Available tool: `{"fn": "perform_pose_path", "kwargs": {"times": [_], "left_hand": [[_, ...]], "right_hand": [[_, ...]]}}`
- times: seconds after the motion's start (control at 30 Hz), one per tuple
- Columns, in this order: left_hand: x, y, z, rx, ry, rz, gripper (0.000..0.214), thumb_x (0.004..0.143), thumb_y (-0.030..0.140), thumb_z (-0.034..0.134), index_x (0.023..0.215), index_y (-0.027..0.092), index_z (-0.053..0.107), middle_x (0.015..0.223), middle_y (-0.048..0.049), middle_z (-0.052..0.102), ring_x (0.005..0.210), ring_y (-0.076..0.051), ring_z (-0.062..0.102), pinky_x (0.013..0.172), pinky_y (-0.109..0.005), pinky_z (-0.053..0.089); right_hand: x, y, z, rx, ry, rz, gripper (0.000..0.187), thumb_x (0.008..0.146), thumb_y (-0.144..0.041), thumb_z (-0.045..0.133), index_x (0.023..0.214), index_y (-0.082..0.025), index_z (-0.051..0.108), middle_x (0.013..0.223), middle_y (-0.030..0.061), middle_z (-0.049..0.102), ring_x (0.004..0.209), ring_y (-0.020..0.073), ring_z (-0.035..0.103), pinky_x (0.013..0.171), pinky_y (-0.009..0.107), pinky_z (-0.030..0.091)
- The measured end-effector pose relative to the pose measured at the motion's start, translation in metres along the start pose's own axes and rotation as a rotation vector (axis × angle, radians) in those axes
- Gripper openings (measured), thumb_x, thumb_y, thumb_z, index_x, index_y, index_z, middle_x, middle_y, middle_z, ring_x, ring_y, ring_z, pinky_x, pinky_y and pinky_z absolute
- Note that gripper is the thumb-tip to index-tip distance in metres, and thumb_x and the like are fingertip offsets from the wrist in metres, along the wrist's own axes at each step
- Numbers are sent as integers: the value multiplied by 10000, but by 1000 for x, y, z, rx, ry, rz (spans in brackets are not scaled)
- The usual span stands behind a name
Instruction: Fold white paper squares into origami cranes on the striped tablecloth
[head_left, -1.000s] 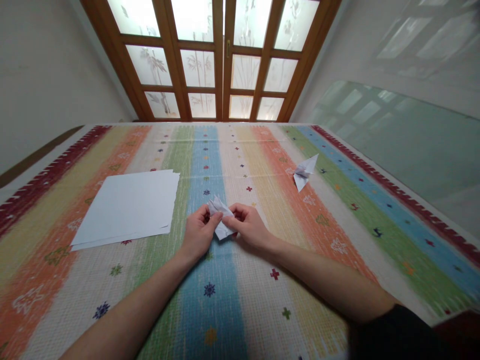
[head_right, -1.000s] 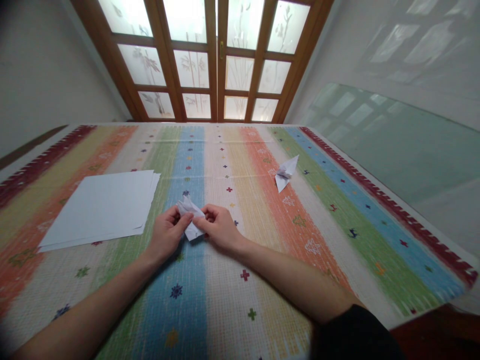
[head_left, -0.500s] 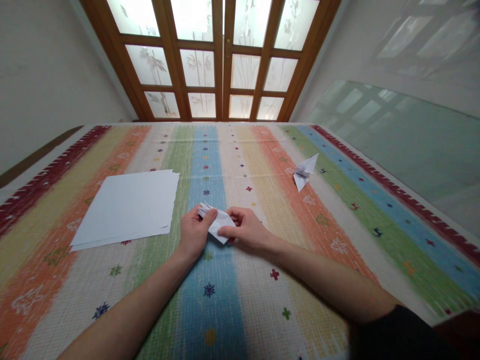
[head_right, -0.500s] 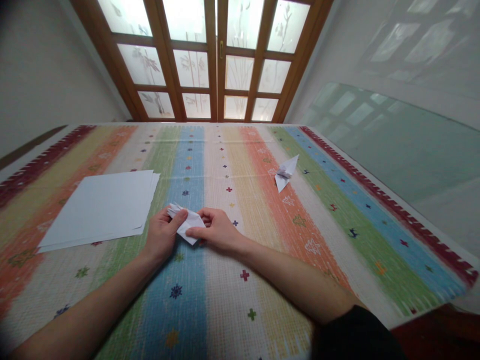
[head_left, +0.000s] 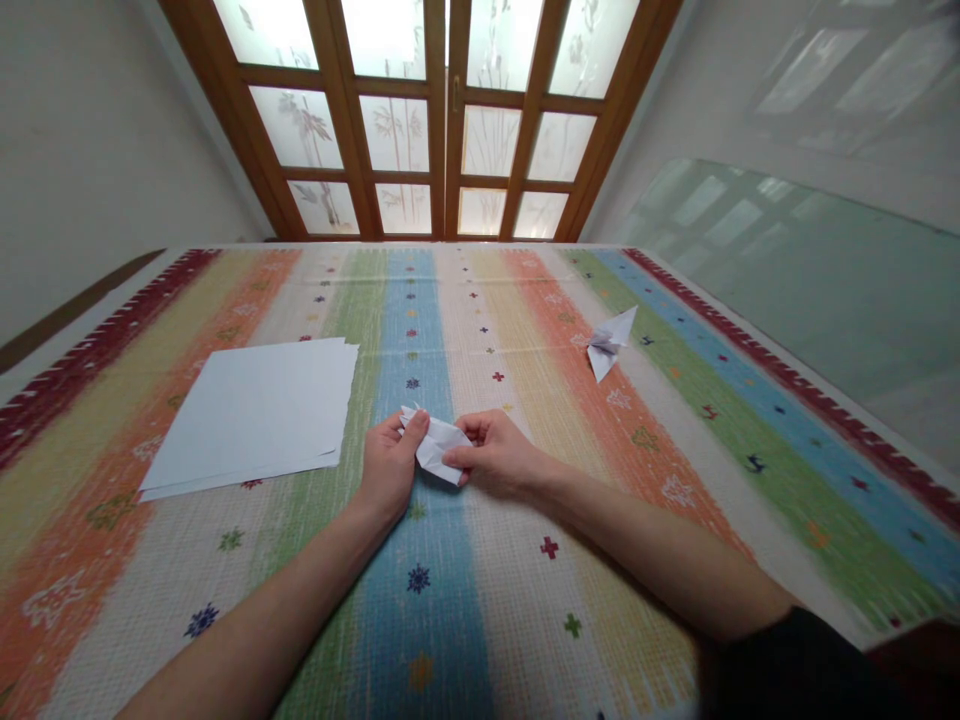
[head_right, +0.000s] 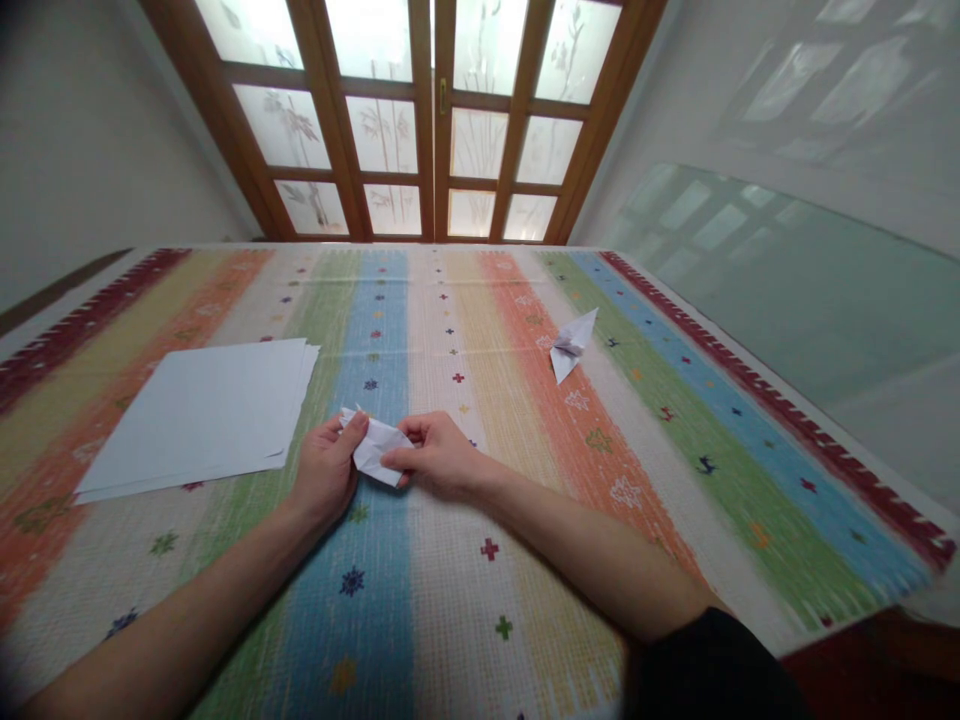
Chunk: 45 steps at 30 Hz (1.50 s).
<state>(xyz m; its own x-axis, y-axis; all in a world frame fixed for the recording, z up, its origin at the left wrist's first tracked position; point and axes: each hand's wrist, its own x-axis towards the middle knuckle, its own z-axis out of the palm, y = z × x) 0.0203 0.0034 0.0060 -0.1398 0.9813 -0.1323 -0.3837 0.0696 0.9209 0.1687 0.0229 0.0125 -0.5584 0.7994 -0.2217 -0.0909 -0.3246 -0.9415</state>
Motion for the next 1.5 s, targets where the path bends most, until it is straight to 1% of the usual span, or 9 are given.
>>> {"fn": "perform_pose_path", "kwargs": {"times": [0.1, 0.2, 0.37, 0.57, 0.67, 0.93, 1.13, 1.23, 1.5], "left_hand": [[2, 3, 2, -39, 46, -8, 431, 567, 502, 832, 626, 145, 598, 537, 24, 583, 458, -83, 485, 450, -200, 395], [3, 7, 3, -104, 91, -5, 415, 544, 452, 839, 593, 162, 547, 513, 49, 533, 437, -76, 461, 415, -194, 371], [2, 11, 3, -178, 77, 14, 342, 582, 407, 790, 626, 173, 545, 515, 67, 481, 428, -82, 447, 373, -194, 378], [0, 9, -5, -224, -97, -81, 236, 613, 368, 735, 658, 168, 618, 616, -4, 610, 578, -157, 571, 457, -269, 523], [-1, 10, -6, -261, -187, -91, 214, 643, 353, 732, 706, 159, 665, 694, -29, 650, 653, -167, 600, 532, -281, 550], [-2, 6, -4, -150, -252, -108, 191, 676, 319, 749, 676, 155, 653, 731, -33, 646, 712, -170, 603, 675, -310, 536], [-3, 4, -7, 181, -269, 129, 235, 732, 356, 685, 596, 179, 612, 655, -8, 588, 678, -157, 517, 686, -281, 428], [-5, 6, -8, 356, -281, 241, 263, 764, 368, 654, 583, 189, 587, 636, 2, 544, 654, -156, 471, 658, -275, 379], [-9, 13, -1, 345, -256, 284, 277, 737, 356, 666, 534, 198, 564, 607, -4, 520, 628, -163, 444, 621, -261, 351]], "right_hand": [[3, 3, -1, -12, 29, -39, 244, 599, -276, 787, 715, -169, 601, 592, -37, 614, 491, 90, 560, 486, 225, 457], [3, 5, -2, -64, 153, -147, 337, 607, -283, 801, 836, -196, 570, 639, -57, 604, 502, 95, 554, 478, 226, 438], [0, 6, -5, -329, 344, -387, 317, 696, -297, 771, 900, -225, 540, 715, -53, 567, 567, 104, 515, 536, 247, 413], [-1, 6, -9, -697, 433, -718, 23, 831, -209, 634, 811, -220, 638, 864, 31, 602, 843, 177, 572, 753, 325, 464], [-2, 7, -9, -727, 377, -775, 139, 866, -157, 552, 827, -221, 669, 832, 28, 646, 825, 168, 604, 762, 317, 474], [-3, 7, -10, -549, 318, -637, 252, 867, -164, 470, 917, -217, 711, 882, 25, 737, 829, 152, 667, 783, 302, 498], [-4, 6, -10, -422, 261, -629, 255, 900, -378, 521, 887, -192, 695, 832, 38, 712, 781, 165, 649, 737, 304, 499], [-6, 4, -7, -339, 251, -577, 281, 824, -478, 636, 853, -199, 652, 770, 19, 666, 693, 153, 622, 656, 285, 492], [-6, -2, -2, -229, 336, -434, 188, 734, -371, 647, 666, -203, 597, 610, -25, 565, 574, 120, 493, 548, 252, 398]]}}
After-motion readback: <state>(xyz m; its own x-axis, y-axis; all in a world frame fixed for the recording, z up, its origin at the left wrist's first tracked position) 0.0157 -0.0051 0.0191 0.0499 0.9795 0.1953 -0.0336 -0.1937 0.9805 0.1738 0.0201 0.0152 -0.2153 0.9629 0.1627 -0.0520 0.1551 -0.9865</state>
